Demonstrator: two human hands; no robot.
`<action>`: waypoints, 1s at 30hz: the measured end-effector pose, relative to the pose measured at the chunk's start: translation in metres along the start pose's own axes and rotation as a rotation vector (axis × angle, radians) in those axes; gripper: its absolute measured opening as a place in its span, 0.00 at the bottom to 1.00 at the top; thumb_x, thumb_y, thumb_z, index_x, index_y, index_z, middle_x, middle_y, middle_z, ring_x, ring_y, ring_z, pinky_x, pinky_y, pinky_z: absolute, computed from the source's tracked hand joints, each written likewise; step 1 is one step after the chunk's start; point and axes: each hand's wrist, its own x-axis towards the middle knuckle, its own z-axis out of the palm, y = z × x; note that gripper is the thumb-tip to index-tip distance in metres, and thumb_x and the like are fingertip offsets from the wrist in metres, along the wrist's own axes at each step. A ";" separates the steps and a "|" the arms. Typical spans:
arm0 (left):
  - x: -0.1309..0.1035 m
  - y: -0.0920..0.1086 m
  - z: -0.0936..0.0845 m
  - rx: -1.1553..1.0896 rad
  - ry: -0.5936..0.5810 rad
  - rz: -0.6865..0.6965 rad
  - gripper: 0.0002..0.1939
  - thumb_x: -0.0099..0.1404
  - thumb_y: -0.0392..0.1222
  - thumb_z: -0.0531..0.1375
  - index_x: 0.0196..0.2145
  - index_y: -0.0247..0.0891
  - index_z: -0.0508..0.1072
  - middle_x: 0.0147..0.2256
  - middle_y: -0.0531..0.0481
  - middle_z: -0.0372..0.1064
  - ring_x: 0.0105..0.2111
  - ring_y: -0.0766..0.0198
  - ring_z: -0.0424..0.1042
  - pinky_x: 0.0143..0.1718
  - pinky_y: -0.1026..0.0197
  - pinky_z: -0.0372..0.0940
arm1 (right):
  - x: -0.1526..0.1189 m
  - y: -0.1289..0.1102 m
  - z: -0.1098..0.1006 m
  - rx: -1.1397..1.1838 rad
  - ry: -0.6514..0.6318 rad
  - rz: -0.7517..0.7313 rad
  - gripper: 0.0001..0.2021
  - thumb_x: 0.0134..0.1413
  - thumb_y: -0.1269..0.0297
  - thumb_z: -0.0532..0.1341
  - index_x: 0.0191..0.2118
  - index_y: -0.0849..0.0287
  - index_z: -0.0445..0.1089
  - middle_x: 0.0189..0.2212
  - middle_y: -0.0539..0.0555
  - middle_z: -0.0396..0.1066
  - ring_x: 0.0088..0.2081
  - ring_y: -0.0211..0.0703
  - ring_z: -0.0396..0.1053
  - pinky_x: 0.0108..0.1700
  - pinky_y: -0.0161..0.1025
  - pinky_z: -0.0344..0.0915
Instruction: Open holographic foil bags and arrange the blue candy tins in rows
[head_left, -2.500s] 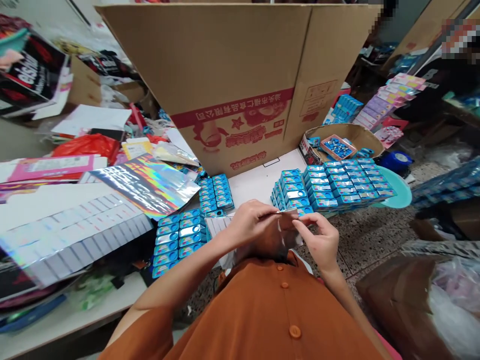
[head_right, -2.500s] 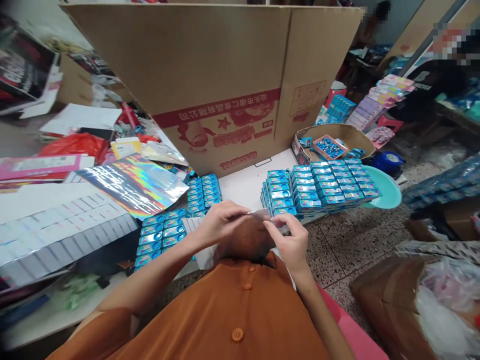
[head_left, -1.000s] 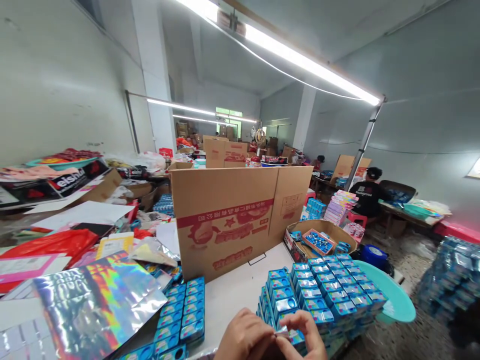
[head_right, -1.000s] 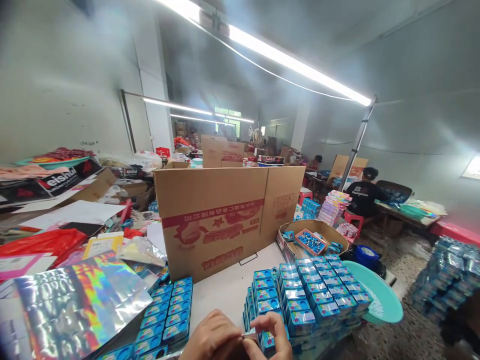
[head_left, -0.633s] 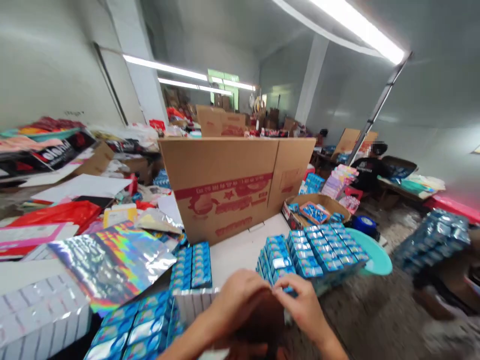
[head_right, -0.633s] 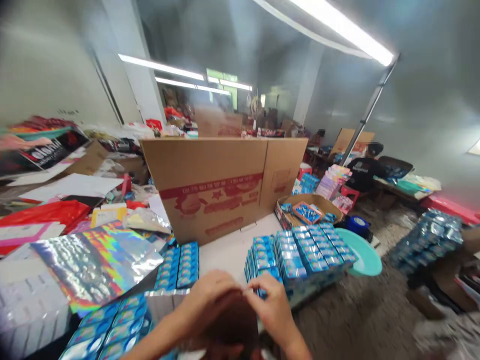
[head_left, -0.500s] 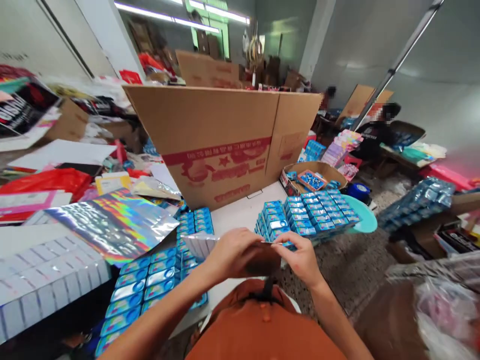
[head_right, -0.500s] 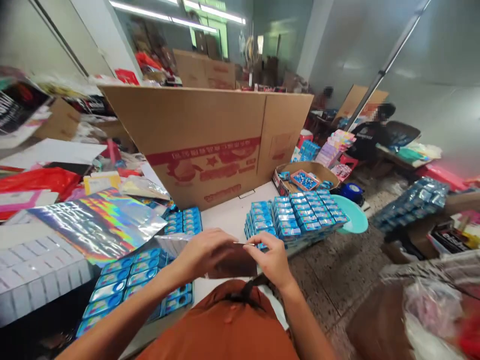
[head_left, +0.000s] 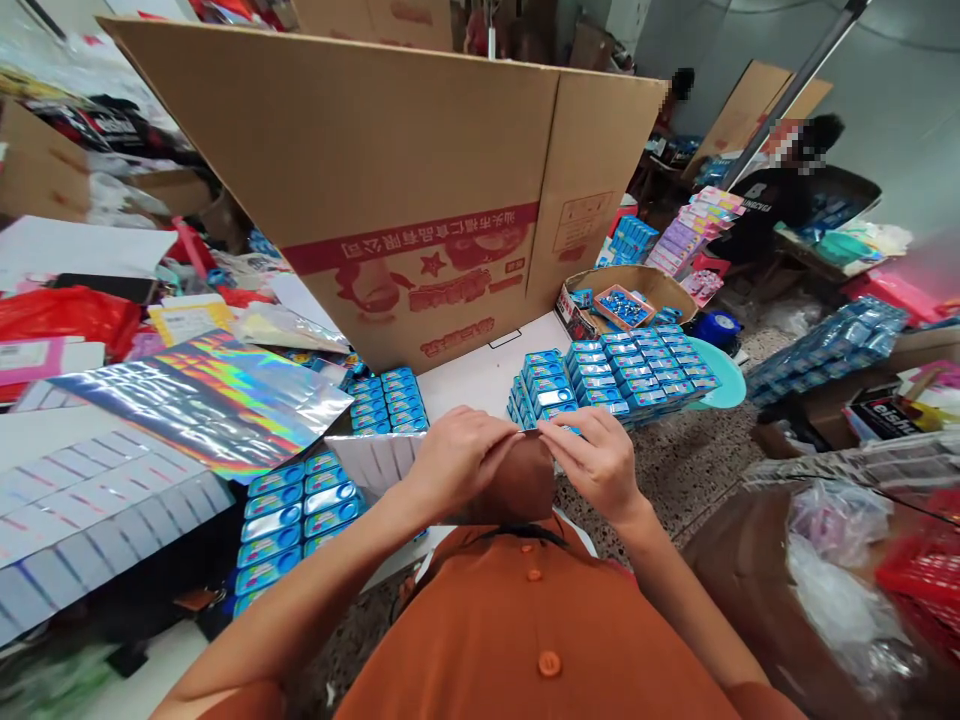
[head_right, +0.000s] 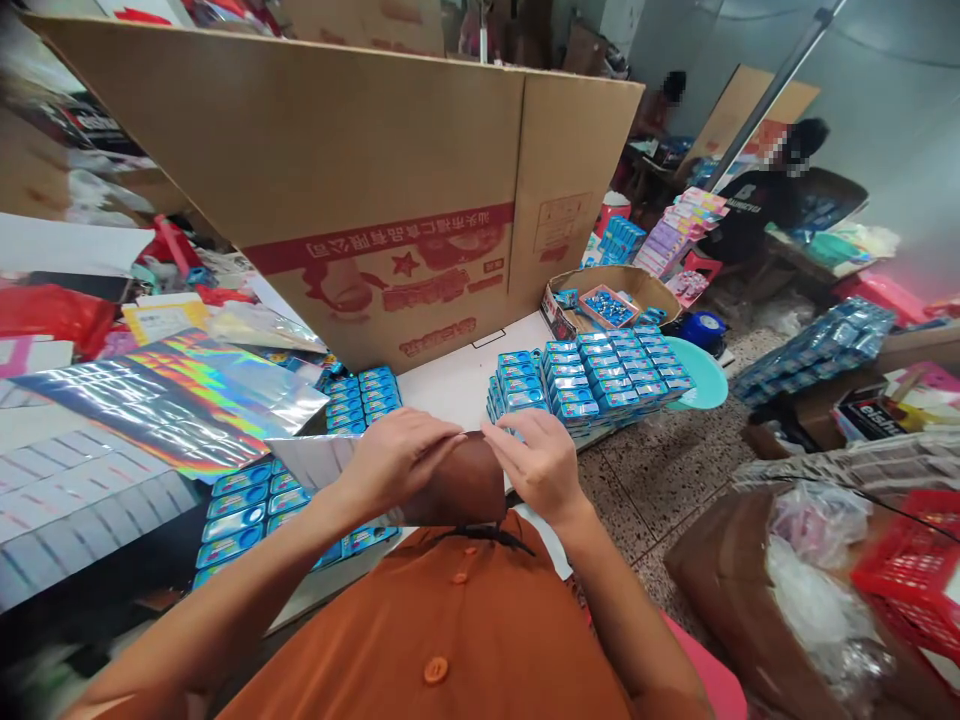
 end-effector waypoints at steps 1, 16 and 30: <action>-0.001 0.001 0.000 0.003 -0.001 -0.002 0.12 0.68 0.41 0.53 0.35 0.38 0.75 0.30 0.49 0.76 0.30 0.62 0.73 0.34 0.60 0.62 | -0.001 -0.001 0.001 -0.012 0.003 0.000 0.14 0.57 0.70 0.59 0.48 0.49 0.73 0.38 0.53 0.75 0.41 0.45 0.69 0.45 0.44 0.66; -0.008 0.006 -0.005 -0.080 -0.030 -0.122 0.12 0.68 0.42 0.54 0.34 0.38 0.76 0.29 0.49 0.76 0.30 0.62 0.74 0.35 0.60 0.61 | -0.009 -0.007 0.016 -0.009 0.078 -0.001 0.15 0.56 0.70 0.60 0.48 0.51 0.72 0.42 0.53 0.75 0.43 0.44 0.71 0.48 0.44 0.67; -0.007 0.006 -0.009 -0.181 -0.125 -0.185 0.14 0.69 0.42 0.53 0.34 0.39 0.77 0.30 0.50 0.77 0.30 0.63 0.74 0.35 0.61 0.59 | -0.009 -0.010 0.017 -0.083 0.112 -0.109 0.15 0.55 0.74 0.61 0.48 0.55 0.73 0.40 0.55 0.76 0.42 0.44 0.72 0.46 0.41 0.69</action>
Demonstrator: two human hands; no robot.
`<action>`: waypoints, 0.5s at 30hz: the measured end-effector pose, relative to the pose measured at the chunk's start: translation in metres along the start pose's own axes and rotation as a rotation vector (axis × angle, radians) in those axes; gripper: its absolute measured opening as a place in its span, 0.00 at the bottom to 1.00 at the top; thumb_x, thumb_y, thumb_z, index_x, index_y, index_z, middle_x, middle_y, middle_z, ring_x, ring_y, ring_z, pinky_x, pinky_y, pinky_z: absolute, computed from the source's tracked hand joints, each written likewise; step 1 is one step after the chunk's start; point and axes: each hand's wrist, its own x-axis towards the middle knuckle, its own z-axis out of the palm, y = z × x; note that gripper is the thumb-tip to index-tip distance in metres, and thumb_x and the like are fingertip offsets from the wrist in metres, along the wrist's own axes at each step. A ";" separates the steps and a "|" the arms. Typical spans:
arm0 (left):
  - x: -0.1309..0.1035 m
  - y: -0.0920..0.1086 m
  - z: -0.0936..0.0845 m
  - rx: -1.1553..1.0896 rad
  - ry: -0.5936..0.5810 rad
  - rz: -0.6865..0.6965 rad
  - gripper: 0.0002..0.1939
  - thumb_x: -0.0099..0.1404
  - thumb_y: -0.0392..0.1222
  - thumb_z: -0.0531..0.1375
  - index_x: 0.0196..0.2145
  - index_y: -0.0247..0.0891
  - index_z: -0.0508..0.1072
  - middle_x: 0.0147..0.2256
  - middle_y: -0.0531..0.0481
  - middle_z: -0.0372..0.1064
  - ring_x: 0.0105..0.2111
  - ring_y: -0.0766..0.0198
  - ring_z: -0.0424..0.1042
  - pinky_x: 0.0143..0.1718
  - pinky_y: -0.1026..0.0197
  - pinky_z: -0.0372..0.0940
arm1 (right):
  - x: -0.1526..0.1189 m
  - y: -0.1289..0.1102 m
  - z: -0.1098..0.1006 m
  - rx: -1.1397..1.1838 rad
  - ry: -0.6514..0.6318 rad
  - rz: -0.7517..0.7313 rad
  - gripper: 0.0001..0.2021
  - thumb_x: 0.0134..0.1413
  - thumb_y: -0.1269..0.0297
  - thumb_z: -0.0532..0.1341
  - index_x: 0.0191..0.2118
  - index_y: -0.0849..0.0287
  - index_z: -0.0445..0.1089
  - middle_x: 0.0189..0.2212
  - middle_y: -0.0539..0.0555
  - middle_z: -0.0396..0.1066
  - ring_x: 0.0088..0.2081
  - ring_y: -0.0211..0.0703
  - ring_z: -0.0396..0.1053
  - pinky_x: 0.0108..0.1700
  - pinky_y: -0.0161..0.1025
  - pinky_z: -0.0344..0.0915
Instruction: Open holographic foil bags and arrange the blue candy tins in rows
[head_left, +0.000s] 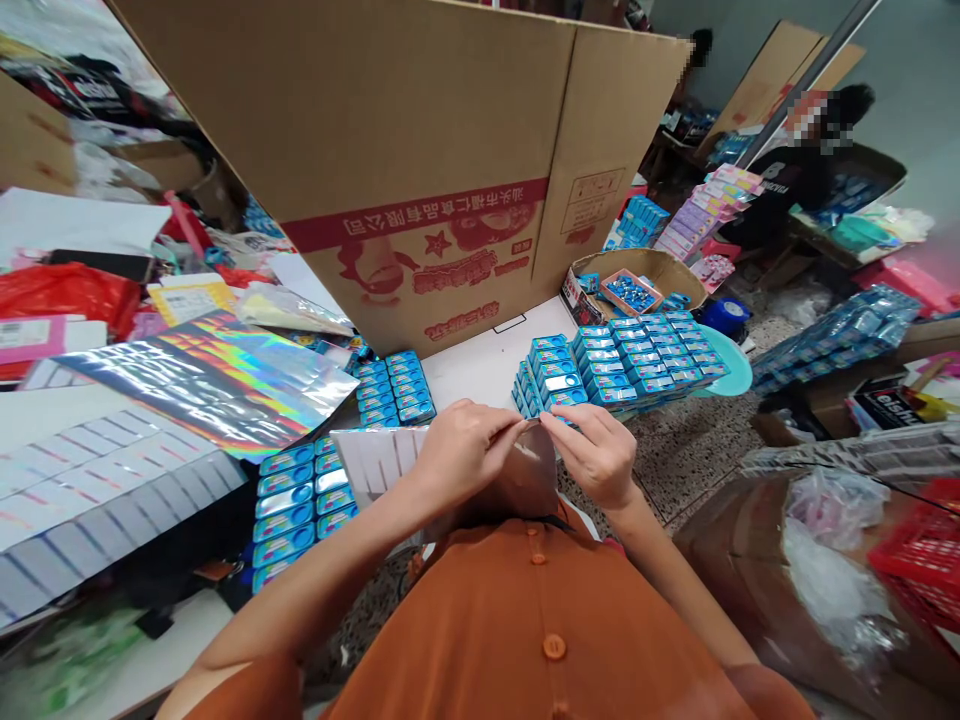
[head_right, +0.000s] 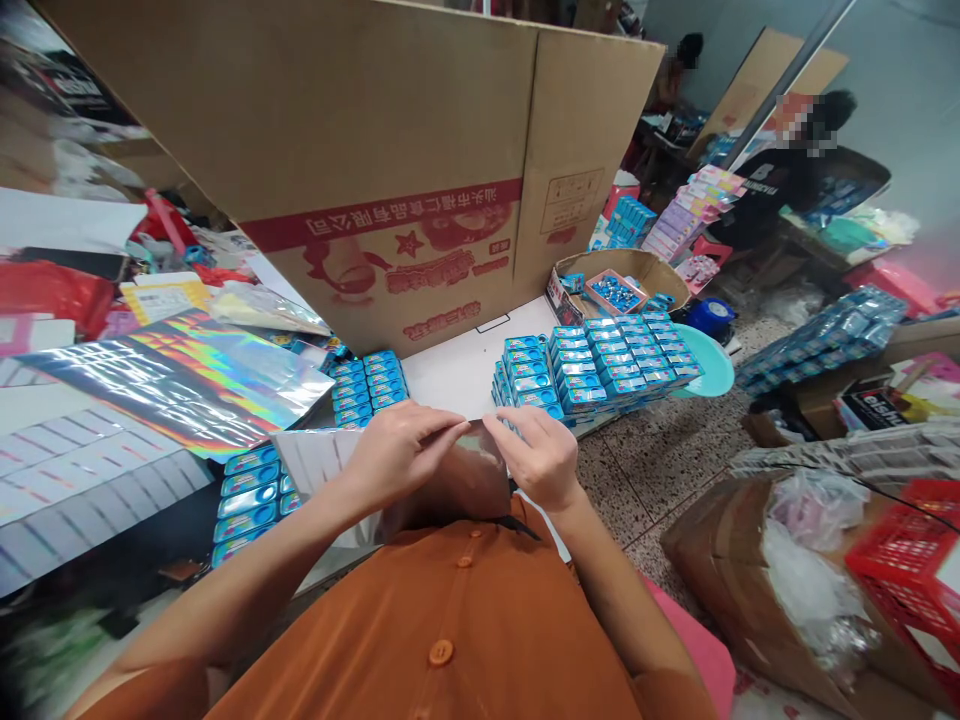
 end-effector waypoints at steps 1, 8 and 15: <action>0.000 0.001 -0.001 -0.023 -0.013 -0.013 0.14 0.69 0.42 0.52 0.34 0.39 0.77 0.29 0.50 0.77 0.29 0.63 0.73 0.34 0.61 0.59 | 0.000 -0.001 0.000 -0.008 0.007 -0.007 0.15 0.55 0.74 0.61 0.47 0.55 0.73 0.41 0.55 0.76 0.42 0.44 0.72 0.46 0.41 0.69; 0.001 0.003 -0.004 -0.122 -0.028 -0.084 0.15 0.69 0.43 0.53 0.33 0.39 0.78 0.27 0.51 0.76 0.26 0.66 0.70 0.31 0.64 0.58 | -0.001 -0.002 0.005 0.031 0.048 0.039 0.15 0.53 0.74 0.62 0.47 0.54 0.72 0.42 0.54 0.76 0.42 0.44 0.72 0.47 0.42 0.70; 0.001 0.004 -0.004 -0.109 -0.033 -0.067 0.16 0.69 0.43 0.52 0.31 0.38 0.77 0.25 0.51 0.74 0.24 0.67 0.68 0.31 0.63 0.57 | 0.003 0.000 0.005 0.054 0.015 0.060 0.18 0.53 0.73 0.63 0.50 0.55 0.71 0.40 0.55 0.75 0.42 0.44 0.71 0.45 0.43 0.69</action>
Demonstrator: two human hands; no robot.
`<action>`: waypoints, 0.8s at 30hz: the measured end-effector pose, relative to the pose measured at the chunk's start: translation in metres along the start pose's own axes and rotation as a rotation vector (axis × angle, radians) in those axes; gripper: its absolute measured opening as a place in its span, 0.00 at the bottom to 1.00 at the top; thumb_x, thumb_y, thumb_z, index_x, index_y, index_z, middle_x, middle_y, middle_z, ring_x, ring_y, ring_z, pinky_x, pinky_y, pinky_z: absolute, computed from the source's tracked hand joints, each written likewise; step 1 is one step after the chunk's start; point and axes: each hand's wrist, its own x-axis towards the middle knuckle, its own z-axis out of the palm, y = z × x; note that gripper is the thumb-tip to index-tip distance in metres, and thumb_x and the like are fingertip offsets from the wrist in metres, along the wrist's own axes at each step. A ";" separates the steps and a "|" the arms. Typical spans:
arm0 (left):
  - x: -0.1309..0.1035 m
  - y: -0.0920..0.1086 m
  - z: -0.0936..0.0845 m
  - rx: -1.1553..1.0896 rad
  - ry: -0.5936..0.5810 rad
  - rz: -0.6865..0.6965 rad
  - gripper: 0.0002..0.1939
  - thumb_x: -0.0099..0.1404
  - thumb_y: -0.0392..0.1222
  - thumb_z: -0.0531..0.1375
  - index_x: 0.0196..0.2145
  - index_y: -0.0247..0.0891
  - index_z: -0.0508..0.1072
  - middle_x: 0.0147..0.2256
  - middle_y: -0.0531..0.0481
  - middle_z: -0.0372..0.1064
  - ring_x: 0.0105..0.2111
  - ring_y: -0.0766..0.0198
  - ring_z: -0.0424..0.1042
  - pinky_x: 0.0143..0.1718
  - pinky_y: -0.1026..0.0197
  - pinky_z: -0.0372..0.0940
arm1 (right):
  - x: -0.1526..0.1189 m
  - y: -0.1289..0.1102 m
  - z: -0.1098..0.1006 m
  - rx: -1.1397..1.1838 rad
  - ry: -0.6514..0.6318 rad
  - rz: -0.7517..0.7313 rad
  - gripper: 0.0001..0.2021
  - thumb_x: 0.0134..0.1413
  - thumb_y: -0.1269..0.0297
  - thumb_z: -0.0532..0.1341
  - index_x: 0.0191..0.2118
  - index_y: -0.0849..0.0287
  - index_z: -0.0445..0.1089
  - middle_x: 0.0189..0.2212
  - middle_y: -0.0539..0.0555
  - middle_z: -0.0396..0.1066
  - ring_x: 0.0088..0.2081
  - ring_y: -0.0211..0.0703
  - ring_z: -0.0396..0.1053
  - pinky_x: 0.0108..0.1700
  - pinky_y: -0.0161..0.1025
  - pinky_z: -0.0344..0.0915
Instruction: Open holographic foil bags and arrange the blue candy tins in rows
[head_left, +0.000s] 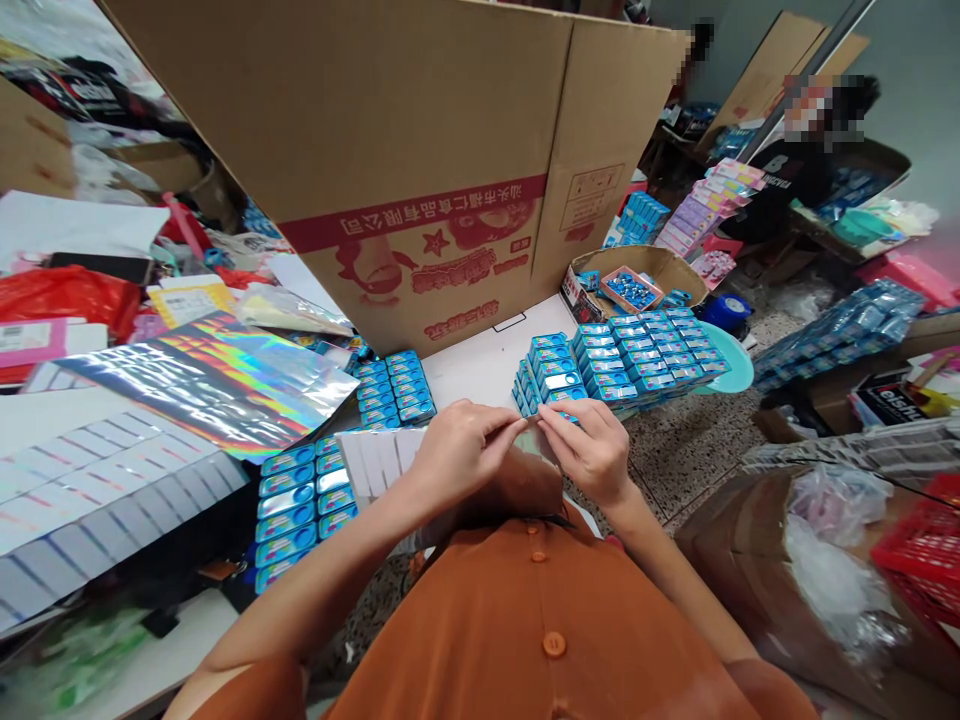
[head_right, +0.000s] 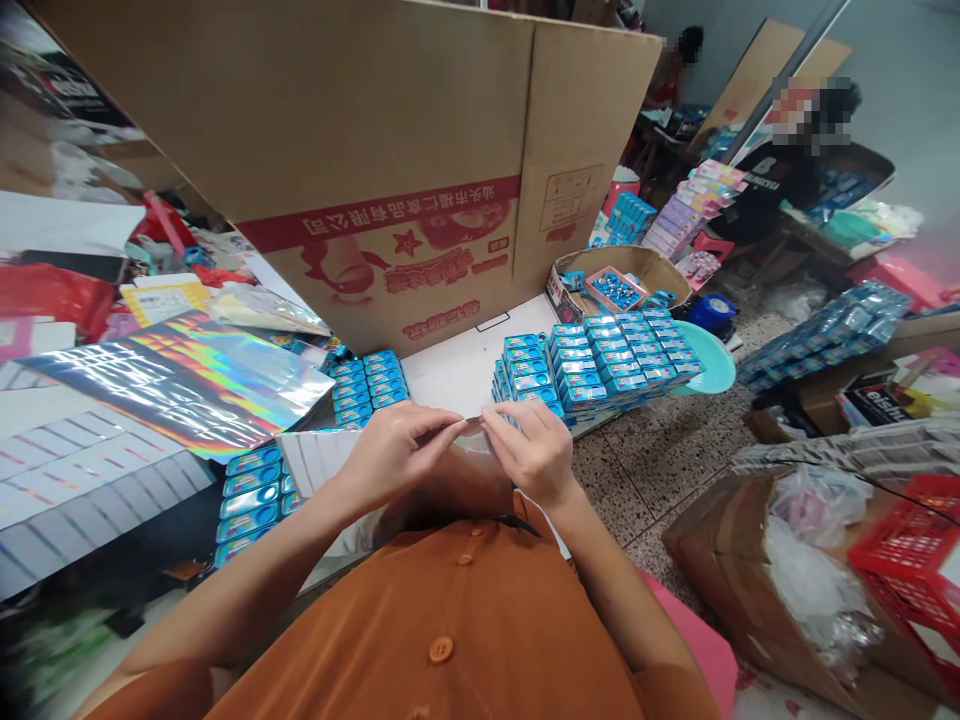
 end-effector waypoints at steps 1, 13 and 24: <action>0.000 0.000 0.000 0.003 0.000 -0.001 0.16 0.69 0.43 0.52 0.31 0.38 0.77 0.25 0.51 0.74 0.24 0.66 0.68 0.31 0.63 0.57 | 0.000 0.000 0.000 -0.002 -0.002 0.001 0.17 0.53 0.73 0.63 0.50 0.54 0.71 0.40 0.55 0.75 0.42 0.44 0.71 0.45 0.42 0.69; 0.000 0.000 0.001 0.003 0.002 -0.058 0.14 0.68 0.43 0.53 0.34 0.41 0.78 0.28 0.51 0.76 0.26 0.66 0.70 0.31 0.63 0.57 | -0.004 -0.003 0.003 -0.038 0.064 -0.021 0.14 0.52 0.74 0.63 0.45 0.55 0.74 0.41 0.55 0.76 0.41 0.44 0.72 0.45 0.42 0.71; 0.000 0.000 0.001 -0.026 0.021 -0.051 0.13 0.68 0.43 0.53 0.34 0.40 0.78 0.29 0.51 0.77 0.27 0.66 0.71 0.32 0.64 0.59 | -0.008 -0.001 0.005 0.014 0.088 0.013 0.15 0.52 0.74 0.64 0.45 0.55 0.74 0.42 0.55 0.75 0.44 0.44 0.71 0.47 0.42 0.70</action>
